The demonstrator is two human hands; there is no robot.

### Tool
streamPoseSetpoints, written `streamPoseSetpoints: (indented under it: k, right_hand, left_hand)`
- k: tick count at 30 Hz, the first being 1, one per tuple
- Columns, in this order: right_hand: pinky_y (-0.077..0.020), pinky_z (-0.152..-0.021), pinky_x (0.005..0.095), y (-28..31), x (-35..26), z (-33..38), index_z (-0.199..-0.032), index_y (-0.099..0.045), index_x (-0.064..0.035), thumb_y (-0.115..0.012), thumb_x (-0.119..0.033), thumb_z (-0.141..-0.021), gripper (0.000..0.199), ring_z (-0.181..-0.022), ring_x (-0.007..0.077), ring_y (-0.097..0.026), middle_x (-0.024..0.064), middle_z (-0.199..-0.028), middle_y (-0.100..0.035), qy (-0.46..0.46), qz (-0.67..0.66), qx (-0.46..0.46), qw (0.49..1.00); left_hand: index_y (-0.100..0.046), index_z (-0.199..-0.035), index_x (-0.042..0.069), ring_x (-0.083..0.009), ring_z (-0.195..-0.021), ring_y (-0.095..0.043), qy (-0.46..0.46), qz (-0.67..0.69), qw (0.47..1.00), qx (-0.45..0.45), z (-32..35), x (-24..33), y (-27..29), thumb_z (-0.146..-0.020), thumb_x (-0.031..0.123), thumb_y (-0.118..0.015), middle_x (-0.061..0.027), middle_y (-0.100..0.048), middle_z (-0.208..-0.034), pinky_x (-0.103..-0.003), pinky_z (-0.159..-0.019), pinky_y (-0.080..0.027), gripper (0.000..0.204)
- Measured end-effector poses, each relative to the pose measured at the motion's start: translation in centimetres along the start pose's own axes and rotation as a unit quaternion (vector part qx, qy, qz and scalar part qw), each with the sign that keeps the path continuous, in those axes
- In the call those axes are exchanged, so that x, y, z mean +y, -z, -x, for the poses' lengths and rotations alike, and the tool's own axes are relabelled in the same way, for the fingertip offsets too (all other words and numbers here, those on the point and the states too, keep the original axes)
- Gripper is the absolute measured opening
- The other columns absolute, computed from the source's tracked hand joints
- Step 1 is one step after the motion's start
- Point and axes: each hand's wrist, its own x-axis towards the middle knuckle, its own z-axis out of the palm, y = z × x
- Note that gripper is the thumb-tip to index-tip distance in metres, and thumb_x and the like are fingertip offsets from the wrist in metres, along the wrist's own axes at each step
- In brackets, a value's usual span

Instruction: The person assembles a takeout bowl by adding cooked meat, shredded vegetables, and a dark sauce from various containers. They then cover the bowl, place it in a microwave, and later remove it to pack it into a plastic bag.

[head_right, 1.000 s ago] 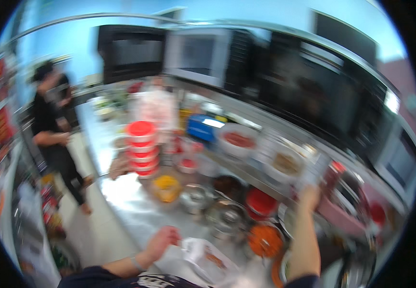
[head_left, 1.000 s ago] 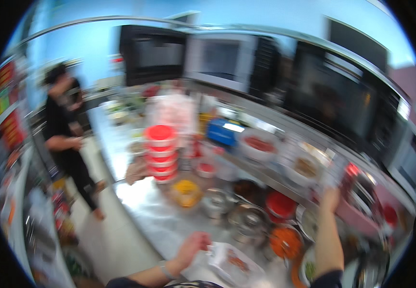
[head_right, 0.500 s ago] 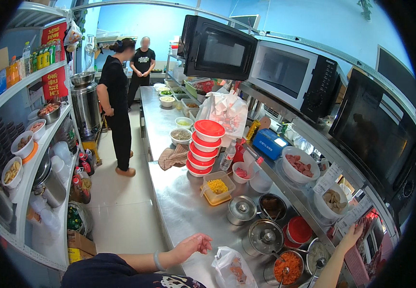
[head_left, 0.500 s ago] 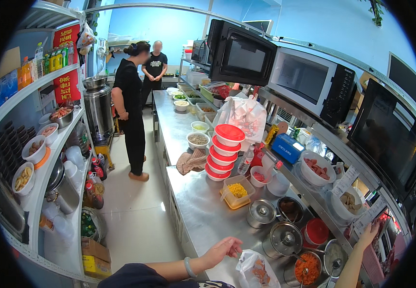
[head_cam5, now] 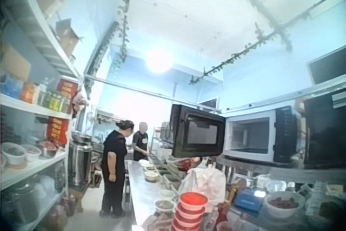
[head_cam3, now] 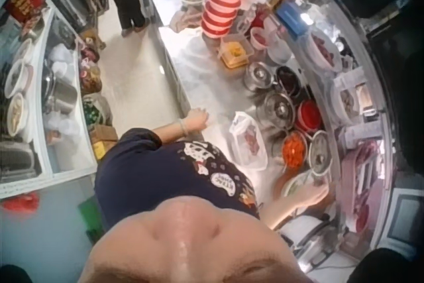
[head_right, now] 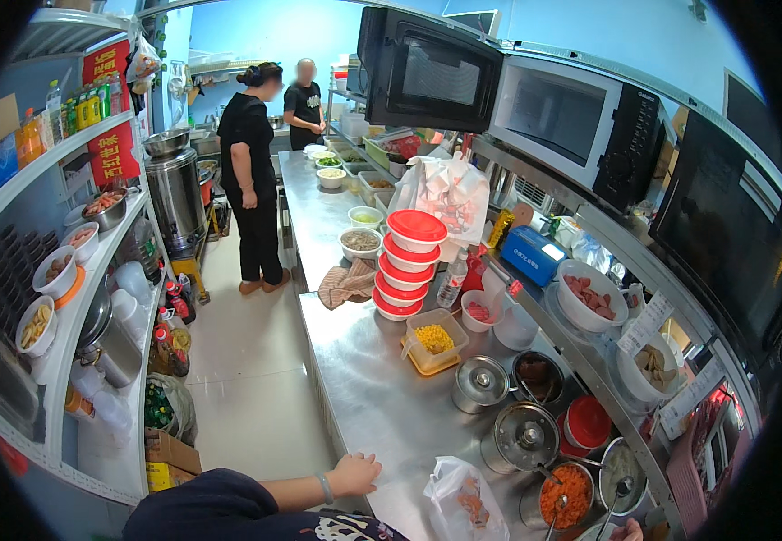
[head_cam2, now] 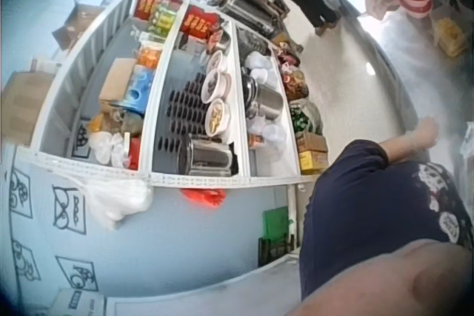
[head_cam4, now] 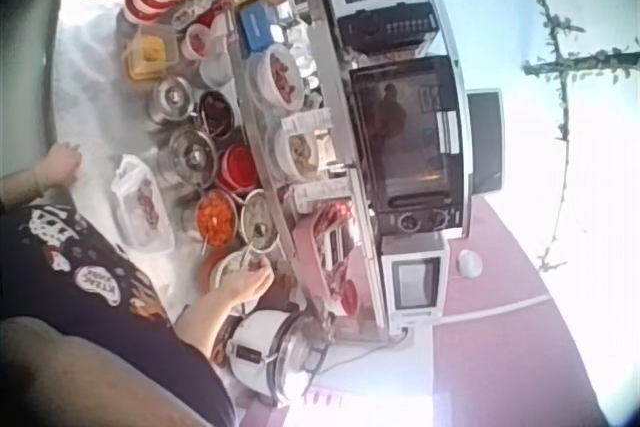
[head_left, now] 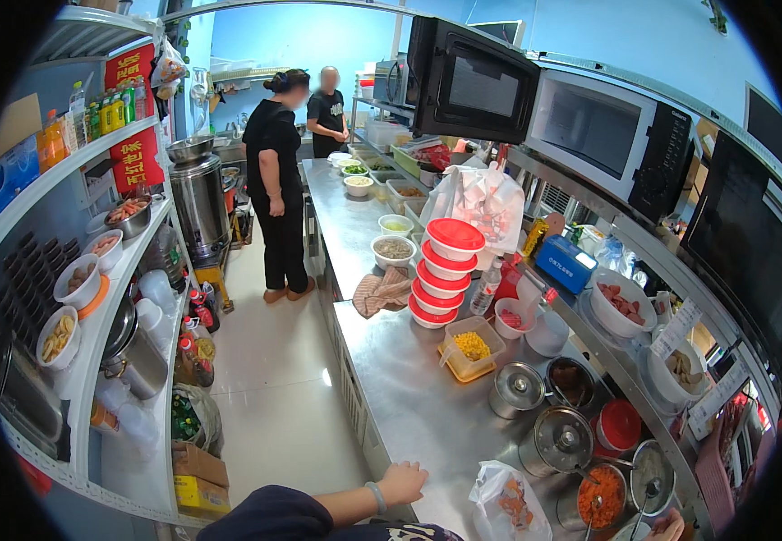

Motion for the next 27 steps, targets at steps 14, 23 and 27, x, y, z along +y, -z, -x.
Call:
streamPoseSetpoints:
  k: [14, 23, 27]
  right_hand:
    - [-0.0512, -0.074, 0.0372, 0.6, 0.6, 0.9, -0.101, -0.065, -0.0015, -0.055, -0.002, -0.086, 0.019, -0.084, 0.0289, -0.062, 0.0125, -0.094, -0.062, 0.030, -0.023, -0.035, 0.999]
    - [-0.0159, -0.117, 0.0386, 8.0, 1.4, -6.2, -0.153, -0.006, -0.0049, -0.076, -0.035, -0.074, 0.110, -0.147, 0.0296, -0.011, 0.0191, -0.159, -0.011, 0.002, -0.063, -0.394, 0.917]
    - [-0.0204, -0.115, 0.0361, 14.8, 6.1, -14.6, -0.150, -0.024, -0.0062, -0.072, -0.021, -0.079, 0.087, -0.144, 0.0284, -0.023, 0.0173, -0.156, -0.023, 0.048, 0.035, -0.201, 0.978]
  left_hand:
    - [-0.065, -0.101, 0.009, -0.0358, -0.103, -0.061, -0.039, -0.042, 0.998, 0.011, -1.5, -0.6, -5.1, -0.074, 0.032, -0.072, -0.0240, -0.057, -0.119, -0.050, -0.080, -0.050, 0.036]
    - [-0.071, -0.085, 0.012, -0.0338, -0.083, -0.065, -0.088, 0.001, 0.995, -0.051, -3.6, -1.4, 1.0, -0.080, 0.043, -0.061, -0.0141, -0.068, -0.085, -0.045, -0.071, -0.052, 0.033]
    - [-0.062, -0.077, 0.002, -0.0421, -0.069, -0.057, -0.164, 0.082, 0.974, 0.131, -2.4, 3.0, 8.0, -0.089, 0.019, -0.056, -0.0217, -0.061, -0.073, -0.047, -0.065, -0.046, 0.022]
